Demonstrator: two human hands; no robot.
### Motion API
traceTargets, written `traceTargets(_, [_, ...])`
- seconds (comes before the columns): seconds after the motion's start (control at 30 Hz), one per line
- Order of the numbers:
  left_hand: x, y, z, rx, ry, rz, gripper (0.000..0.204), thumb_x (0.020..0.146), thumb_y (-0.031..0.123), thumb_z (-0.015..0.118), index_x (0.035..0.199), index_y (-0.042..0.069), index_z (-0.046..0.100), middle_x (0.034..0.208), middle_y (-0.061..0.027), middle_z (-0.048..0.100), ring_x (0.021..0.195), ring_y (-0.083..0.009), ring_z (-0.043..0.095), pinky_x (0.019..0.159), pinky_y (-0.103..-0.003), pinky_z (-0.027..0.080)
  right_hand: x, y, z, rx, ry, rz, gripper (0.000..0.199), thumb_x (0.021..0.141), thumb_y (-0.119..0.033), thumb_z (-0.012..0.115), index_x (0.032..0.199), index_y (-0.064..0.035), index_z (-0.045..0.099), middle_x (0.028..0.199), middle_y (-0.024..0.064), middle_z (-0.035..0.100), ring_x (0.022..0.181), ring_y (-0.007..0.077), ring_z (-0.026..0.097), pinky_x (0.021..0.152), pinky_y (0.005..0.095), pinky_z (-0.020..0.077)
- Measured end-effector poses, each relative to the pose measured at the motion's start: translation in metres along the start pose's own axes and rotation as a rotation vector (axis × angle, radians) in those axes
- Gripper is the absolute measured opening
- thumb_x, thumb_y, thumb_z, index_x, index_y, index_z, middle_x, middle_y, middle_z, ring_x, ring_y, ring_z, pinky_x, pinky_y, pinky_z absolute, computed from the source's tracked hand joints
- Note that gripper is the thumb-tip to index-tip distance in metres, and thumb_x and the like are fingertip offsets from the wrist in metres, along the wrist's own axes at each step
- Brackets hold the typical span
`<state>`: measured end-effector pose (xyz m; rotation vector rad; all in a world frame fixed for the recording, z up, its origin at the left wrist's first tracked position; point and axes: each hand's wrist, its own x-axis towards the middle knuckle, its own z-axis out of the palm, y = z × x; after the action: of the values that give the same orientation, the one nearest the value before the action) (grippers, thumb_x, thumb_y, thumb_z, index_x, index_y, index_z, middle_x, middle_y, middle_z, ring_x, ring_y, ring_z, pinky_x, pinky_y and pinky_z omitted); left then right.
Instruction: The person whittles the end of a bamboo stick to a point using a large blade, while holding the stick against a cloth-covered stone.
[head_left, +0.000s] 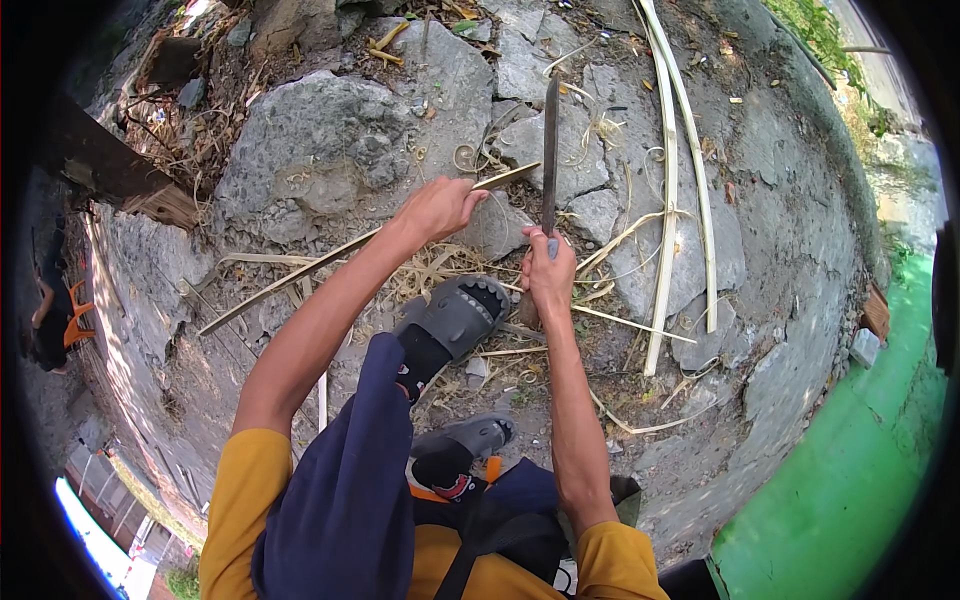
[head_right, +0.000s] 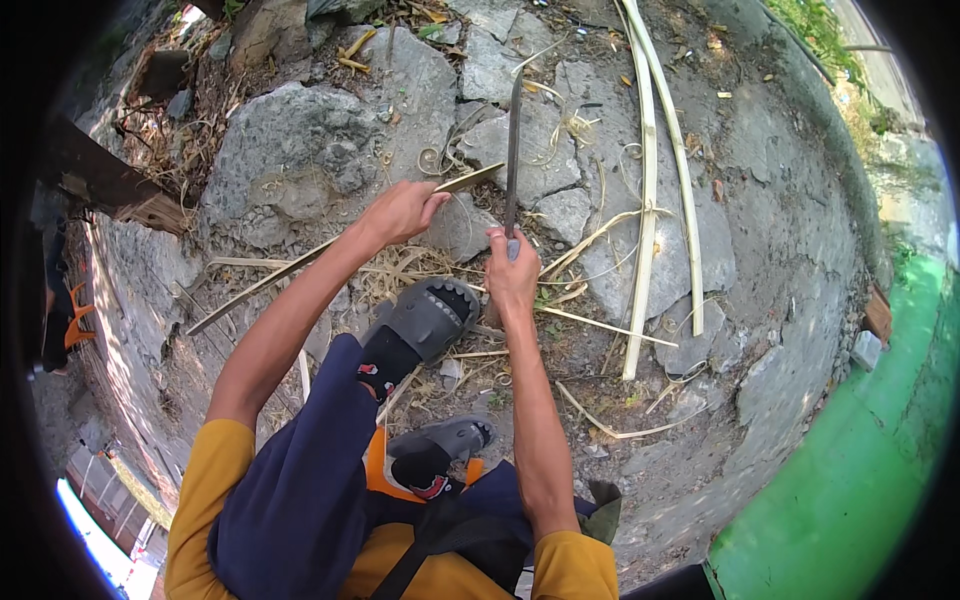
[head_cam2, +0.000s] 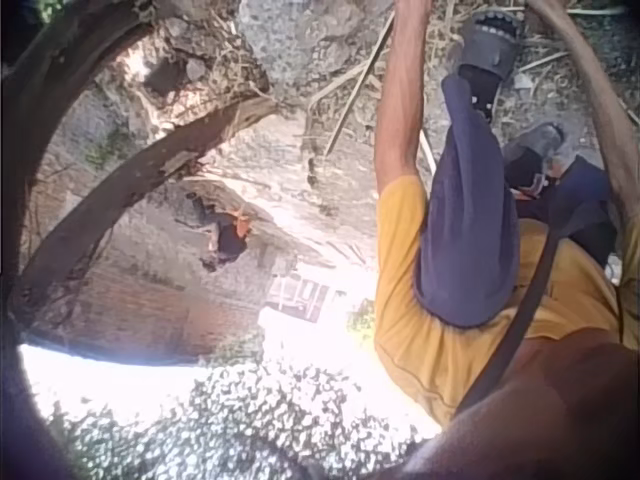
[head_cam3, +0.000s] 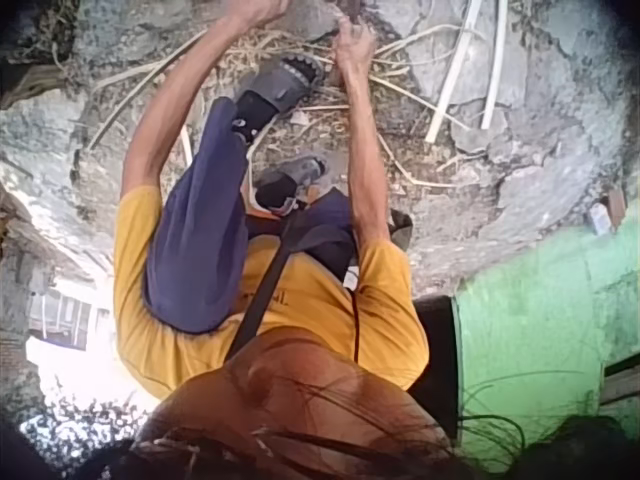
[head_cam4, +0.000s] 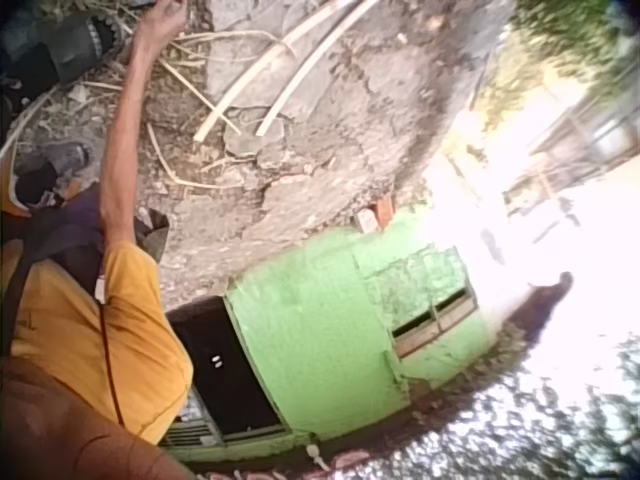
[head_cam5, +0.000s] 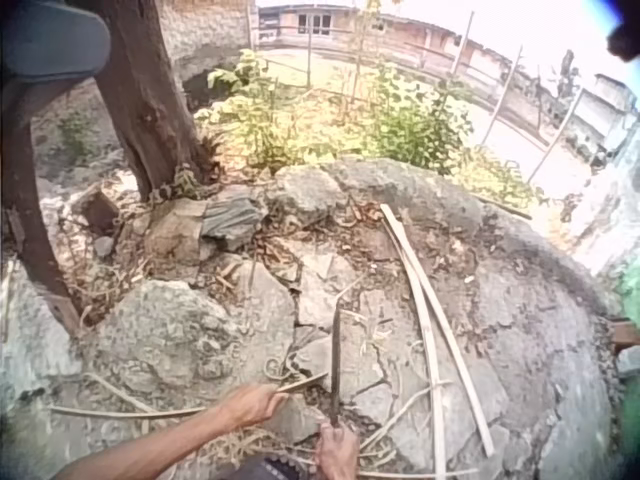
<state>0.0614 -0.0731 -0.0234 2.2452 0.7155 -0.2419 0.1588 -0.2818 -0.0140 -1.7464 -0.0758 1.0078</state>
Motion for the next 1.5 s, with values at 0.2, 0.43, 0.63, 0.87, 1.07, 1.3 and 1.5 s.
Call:
traceTargets(0.2, [0.002, 0.012, -0.001, 0.002, -0.05, -0.051, 0.038, 0.108, 0.033, 0.056, 0.097, -0.001, 0.07, 0.074, -0.0285, 0.064, 0.073, -0.0521, 0.063, 0.066, -0.057, 0.047, 0.0, 0.006, -0.006, 0.064, 0.003, -0.024, 0.029, 0.108, -0.027, 0.053, 0.112, -0.0005, 0.064, 0.057, -0.0002, 0.049, 0.043, 0.0085, 0.044, 0.039, 0.0267, 0.0346])
traceTargets(0.43, [0.015, -0.003, -0.008, -0.196, -0.184, 0.019, 0.056, 0.11, 0.047, 0.049, 0.086, -0.001, 0.061, 0.06, -0.0116, 0.056, 0.049, -0.03, 0.054, 0.054, -0.047, 0.046, -0.001, 0.007, -0.003, 0.087, 0.016, -0.074, 0.028, 0.105, -0.03, 0.059, 0.106, -0.0026, 0.067, 0.056, -0.0004, 0.054, 0.042, 0.0091, 0.049, 0.039, 0.0282, 0.0368])
traceTargets(0.63, [0.016, 0.016, -0.039, -0.531, -0.567, -0.468, 0.057, 0.11, 0.061, 0.045, 0.079, 0.013, 0.046, 0.057, 0.0083, 0.036, 0.045, -0.0039, 0.03, 0.04, -0.026, 0.024, 0.001, 0.0, -0.007, 0.032, -0.023, 0.075, 0.031, 0.106, -0.033, 0.06, 0.111, -0.003, 0.059, 0.057, 0.0007, 0.053, 0.043, 0.0101, 0.049, 0.04, 0.0287, 0.0373])
traceTargets(0.87, [0.011, 0.01, -0.045, -0.768, -0.742, -0.535, 0.058, 0.11, 0.062, 0.041, 0.081, 0.012, 0.046, 0.059, 0.0105, 0.028, 0.047, -0.0045, 0.024, 0.04, -0.027, 0.021, -0.018, -0.006, -0.005, -0.042, -0.017, 0.066, 0.034, 0.109, -0.035, 0.055, 0.121, -0.0038, 0.051, 0.06, -0.0003, 0.05, 0.045, 0.0085, 0.046, 0.04, 0.0265, 0.0353])
traceTargets(1.07, [0.007, 0.023, -0.048, -0.708, -0.67, -0.549, 0.058, 0.109, 0.062, 0.045, 0.081, 0.011, 0.047, 0.057, 0.0112, 0.028, 0.044, -0.0033, 0.021, 0.038, -0.025, 0.018, -0.018, 0.004, -0.008, -0.066, 0.007, 0.018, 0.032, 0.11, -0.035, 0.054, 0.12, -0.0048, 0.052, 0.06, -0.0008, 0.05, 0.045, 0.0085, 0.046, 0.04, 0.0259, 0.0354])
traceTargets(1.3, [0.013, 0.029, -0.055, -0.581, -0.666, -0.565, 0.059, 0.109, 0.062, 0.045, 0.08, 0.011, 0.047, 0.058, 0.0102, 0.03, 0.044, -0.0035, 0.025, 0.037, -0.025, 0.02, -0.015, 0.007, -0.011, -0.01, -0.033, 0.069, 0.03, 0.11, -0.034, 0.052, 0.119, -0.0051, 0.052, 0.062, -0.0002, 0.05, 0.047, 0.008, 0.046, 0.041, 0.0262, 0.0361])
traceTargets(1.5, [0.019, 0.025, -0.058, -0.573, -0.697, -0.562, 0.059, 0.109, 0.063, 0.042, 0.08, 0.012, 0.047, 0.059, 0.0093, 0.032, 0.044, -0.0035, 0.027, 0.036, -0.024, 0.022, -0.02, 0.014, -0.011, 0.051, -0.027, -0.037, 0.029, 0.11, -0.034, 0.051, 0.12, -0.0066, 0.053, 0.065, -0.0001, 0.05, 0.049, 0.0078, 0.048, 0.041, 0.0256, 0.0363])
